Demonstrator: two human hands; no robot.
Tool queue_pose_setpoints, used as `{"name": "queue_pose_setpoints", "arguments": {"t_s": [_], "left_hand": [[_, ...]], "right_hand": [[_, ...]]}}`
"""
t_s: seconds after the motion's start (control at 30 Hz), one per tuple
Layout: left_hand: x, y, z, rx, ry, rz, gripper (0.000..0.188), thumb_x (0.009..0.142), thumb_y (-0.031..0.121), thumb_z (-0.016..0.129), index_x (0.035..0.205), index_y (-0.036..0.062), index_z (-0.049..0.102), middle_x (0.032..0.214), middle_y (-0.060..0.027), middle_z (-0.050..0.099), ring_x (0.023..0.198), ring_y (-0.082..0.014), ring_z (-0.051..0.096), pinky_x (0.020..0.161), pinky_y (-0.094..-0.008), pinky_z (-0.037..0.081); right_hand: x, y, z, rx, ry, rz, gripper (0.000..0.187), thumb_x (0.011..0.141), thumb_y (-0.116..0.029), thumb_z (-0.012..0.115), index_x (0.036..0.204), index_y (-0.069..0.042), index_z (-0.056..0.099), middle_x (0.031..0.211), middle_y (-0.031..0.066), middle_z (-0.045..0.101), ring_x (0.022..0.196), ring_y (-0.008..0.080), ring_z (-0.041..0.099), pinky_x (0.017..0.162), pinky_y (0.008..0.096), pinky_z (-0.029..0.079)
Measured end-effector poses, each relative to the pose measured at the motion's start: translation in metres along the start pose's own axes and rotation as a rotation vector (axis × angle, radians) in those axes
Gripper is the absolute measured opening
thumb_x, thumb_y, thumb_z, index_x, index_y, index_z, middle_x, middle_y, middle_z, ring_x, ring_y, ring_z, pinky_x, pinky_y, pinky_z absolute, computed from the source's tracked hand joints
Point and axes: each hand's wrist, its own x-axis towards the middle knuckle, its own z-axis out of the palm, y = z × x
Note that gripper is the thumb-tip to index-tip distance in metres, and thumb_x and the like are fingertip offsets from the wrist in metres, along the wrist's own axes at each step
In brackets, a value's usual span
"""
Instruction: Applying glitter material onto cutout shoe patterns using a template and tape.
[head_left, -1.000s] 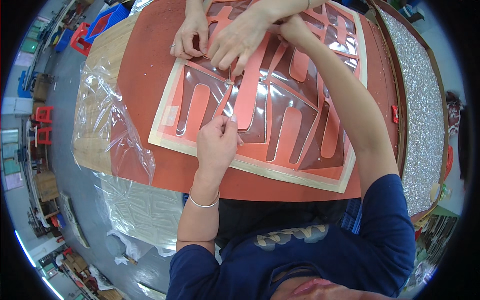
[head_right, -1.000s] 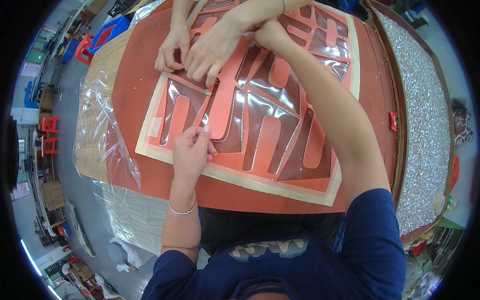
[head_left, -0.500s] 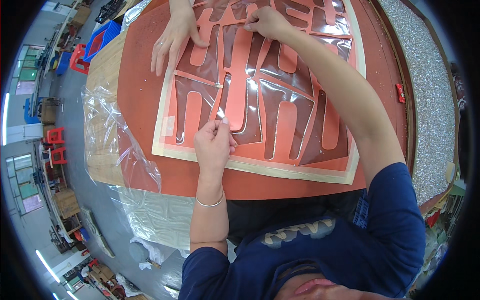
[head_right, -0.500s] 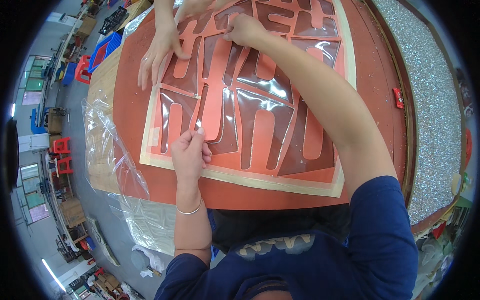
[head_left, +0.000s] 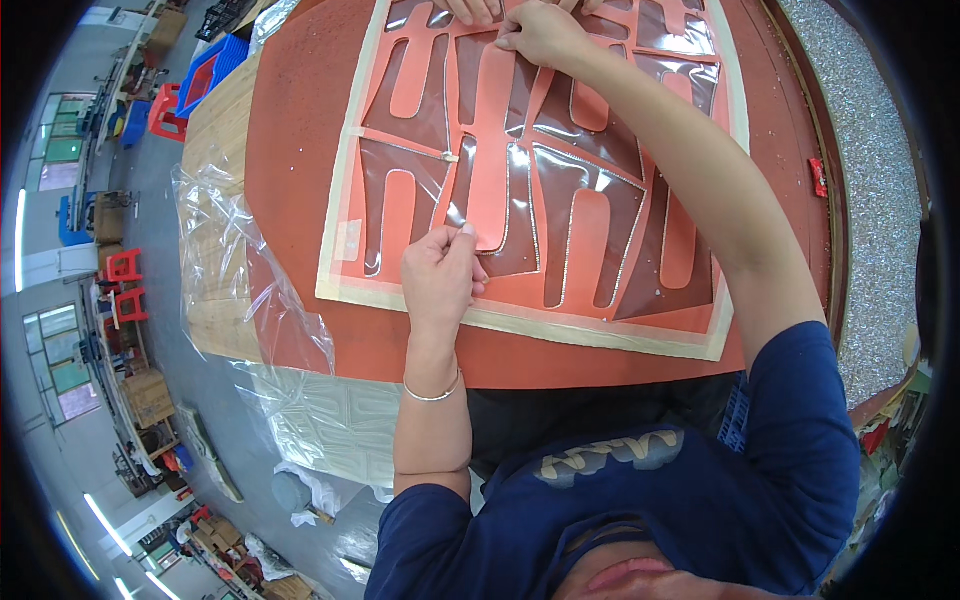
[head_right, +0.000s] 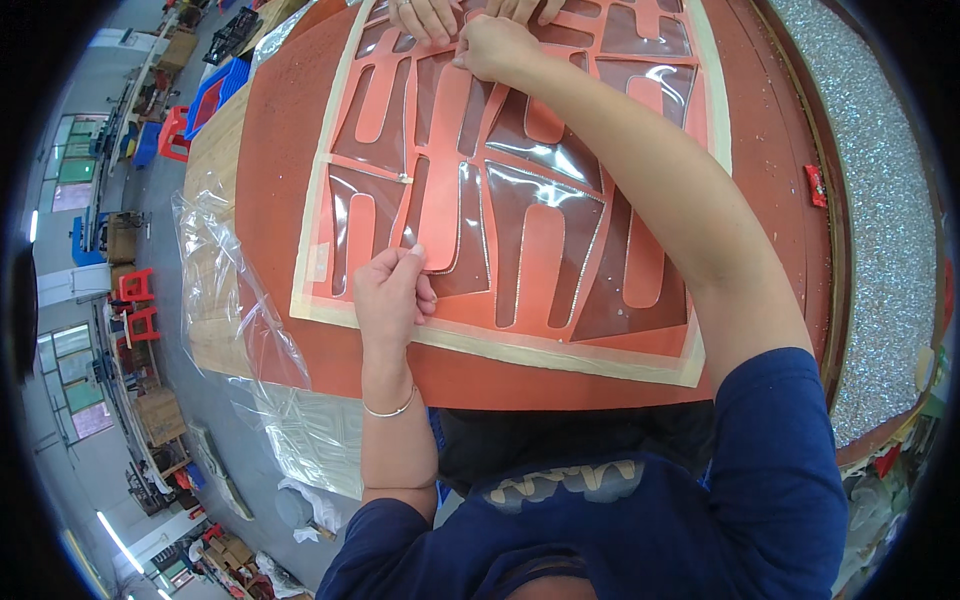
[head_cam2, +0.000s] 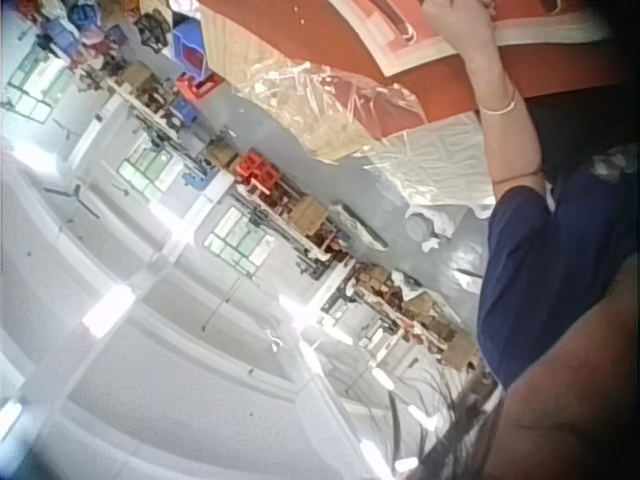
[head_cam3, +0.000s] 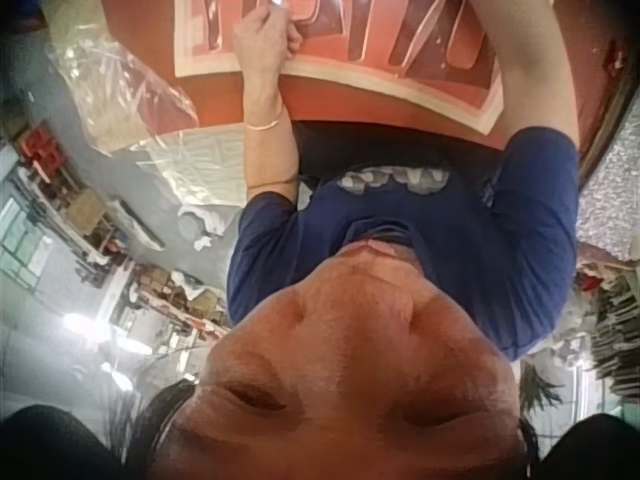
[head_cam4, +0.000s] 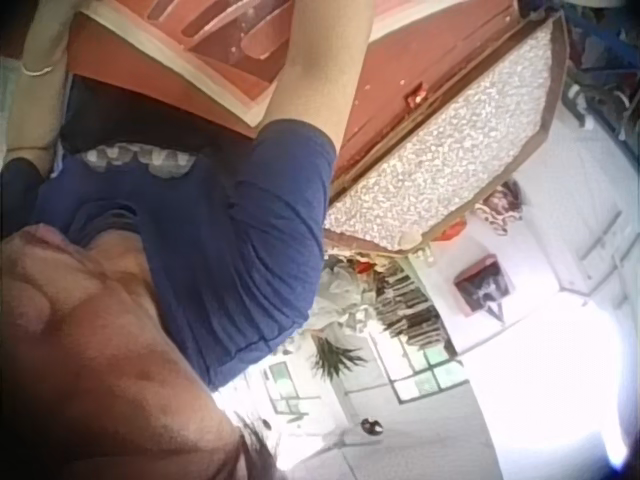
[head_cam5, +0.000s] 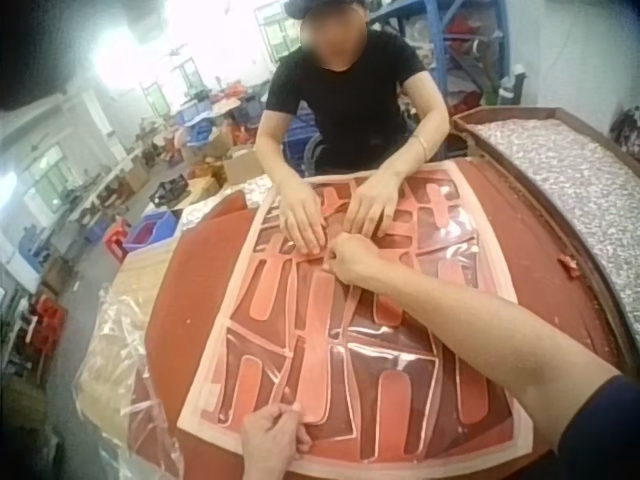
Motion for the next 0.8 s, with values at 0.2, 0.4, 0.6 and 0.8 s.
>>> {"name": "queue_pose_setpoints", "arguments": {"t_s": [0.2,0.4,0.6,0.8], "left_hand": [[0.0,0.005,0.002,0.037,-0.002,-0.021,0.026,0.089,0.018,0.054,0.071,0.0005,0.06,0.049,-0.0031,0.055,0.041,-0.0073,0.052,0.036,-0.0208,0.038],[-0.001,0.009,0.003,0.134,0.017,-0.027,0.025,0.088,0.016,0.053,0.071,-0.001,0.06,0.049,-0.0046,0.055,0.041,-0.0086,0.053,0.037,-0.0225,0.04],[0.002,0.007,0.003,0.205,0.006,-0.006,0.026,0.087,0.017,0.053,0.069,-0.0012,0.058,0.048,-0.004,0.052,0.039,-0.0101,0.053,0.034,-0.0226,0.037],[0.009,0.001,-0.006,0.006,-0.081,-0.072,0.026,0.086,0.018,0.055,0.067,-0.0001,0.054,0.045,-0.0018,0.047,0.034,-0.0108,0.049,0.029,-0.0213,0.032]], "right_hand": [[-0.01,-0.012,-0.005,-0.071,-0.042,0.103,0.019,0.082,-0.025,0.065,0.089,-0.009,0.07,0.088,0.0124,0.068,0.085,0.0278,0.066,0.074,0.0402,0.052],[-0.016,-0.013,0.004,-0.187,0.068,-0.029,0.018,0.084,-0.022,0.061,0.092,-0.006,0.067,0.093,0.0137,0.067,0.088,0.03,0.065,0.073,0.0428,0.051],[-0.023,-0.009,0.004,-0.315,0.16,-0.187,0.016,0.084,-0.017,0.058,0.091,-0.004,0.064,0.092,0.016,0.065,0.087,0.0316,0.065,0.073,0.0436,0.052],[-0.033,-0.012,0.004,-0.374,0.126,-0.249,0.016,0.082,-0.015,0.055,0.088,-0.003,0.065,0.097,0.0135,0.059,0.085,0.0316,0.064,0.074,0.0442,0.051]]}}
